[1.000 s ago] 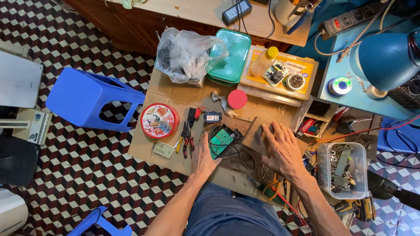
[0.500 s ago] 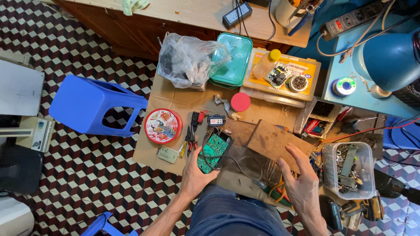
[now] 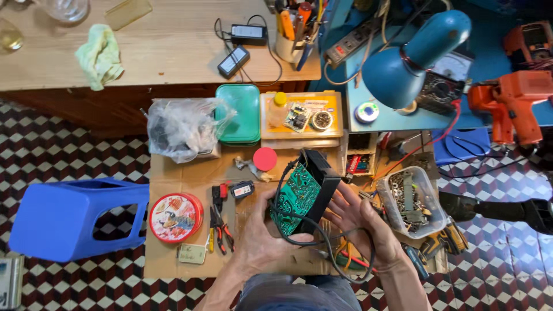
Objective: The person works at a cluttered workbench, handling a small circuit board and wires. They use pliers to strip wire insulation and a soldering iron to solder connections on the board. The person repeatedly inspects the board and adjusts components while working.
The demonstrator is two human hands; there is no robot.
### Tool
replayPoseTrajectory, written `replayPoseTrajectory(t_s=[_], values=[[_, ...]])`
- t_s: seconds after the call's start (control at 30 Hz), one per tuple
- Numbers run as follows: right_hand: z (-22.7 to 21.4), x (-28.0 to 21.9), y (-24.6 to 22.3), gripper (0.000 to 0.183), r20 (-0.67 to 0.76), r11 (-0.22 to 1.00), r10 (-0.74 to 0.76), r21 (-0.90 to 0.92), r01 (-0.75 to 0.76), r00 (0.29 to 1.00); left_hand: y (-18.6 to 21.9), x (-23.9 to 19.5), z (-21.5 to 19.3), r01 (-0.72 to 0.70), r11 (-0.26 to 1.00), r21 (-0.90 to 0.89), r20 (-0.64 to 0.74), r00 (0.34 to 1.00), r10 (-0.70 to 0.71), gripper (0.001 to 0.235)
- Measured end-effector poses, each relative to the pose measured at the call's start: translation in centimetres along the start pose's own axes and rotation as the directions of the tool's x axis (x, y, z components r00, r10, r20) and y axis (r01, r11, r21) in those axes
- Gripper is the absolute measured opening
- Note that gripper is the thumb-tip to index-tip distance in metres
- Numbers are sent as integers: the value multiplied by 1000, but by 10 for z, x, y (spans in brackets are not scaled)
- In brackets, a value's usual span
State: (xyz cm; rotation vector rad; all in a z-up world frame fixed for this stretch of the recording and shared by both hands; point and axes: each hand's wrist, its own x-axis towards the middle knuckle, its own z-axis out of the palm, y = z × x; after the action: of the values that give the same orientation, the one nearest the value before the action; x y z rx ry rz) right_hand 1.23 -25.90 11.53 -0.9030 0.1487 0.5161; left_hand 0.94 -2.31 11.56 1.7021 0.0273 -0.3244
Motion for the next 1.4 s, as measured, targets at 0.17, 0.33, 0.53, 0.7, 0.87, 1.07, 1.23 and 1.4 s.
replayPoseTrajectory(t_s=[0.17, 0.33, 0.53, 0.7, 0.87, 1.07, 1.23, 1.4], values=[[-43, 2, -9, 86, -148, 983, 112, -131, -132, 983, -5, 25, 39, 162, 969, -187, 224, 967, -119, 97], [-79, 4, -2, 62, -262, 971, 111, -179, -161, 959, -17, 35, 65, 212, 914, -345, 276, 954, -117, 93], [-89, 10, 12, 54, -307, 999, 47, 4, -49, 951, -28, 41, 79, 233, 860, -453, 188, 969, -163, 77], [-106, 12, 23, 36, -378, 966, 25, 247, 75, 925, -39, 43, 75, 267, 809, -524, 128, 964, -235, 72], [-116, 17, 23, 56, -305, 906, 148, 423, -6, 941, -51, 46, 73, 379, 640, -668, 284, 925, -252, 59], [-98, 19, 29, 62, -233, 835, 107, 548, 39, 967, -56, 43, 74, 413, 604, -681, 268, 909, -319, 38], [-110, -10, 14, 60, -403, 903, 61, 411, 121, 913, -53, 28, 44, 354, 580, -733, 154, 918, -365, 42], [-147, -32, 17, 52, -566, 973, 79, 223, 60, 821, -50, 21, 7, 207, 602, -771, 71, 968, -242, 50]])
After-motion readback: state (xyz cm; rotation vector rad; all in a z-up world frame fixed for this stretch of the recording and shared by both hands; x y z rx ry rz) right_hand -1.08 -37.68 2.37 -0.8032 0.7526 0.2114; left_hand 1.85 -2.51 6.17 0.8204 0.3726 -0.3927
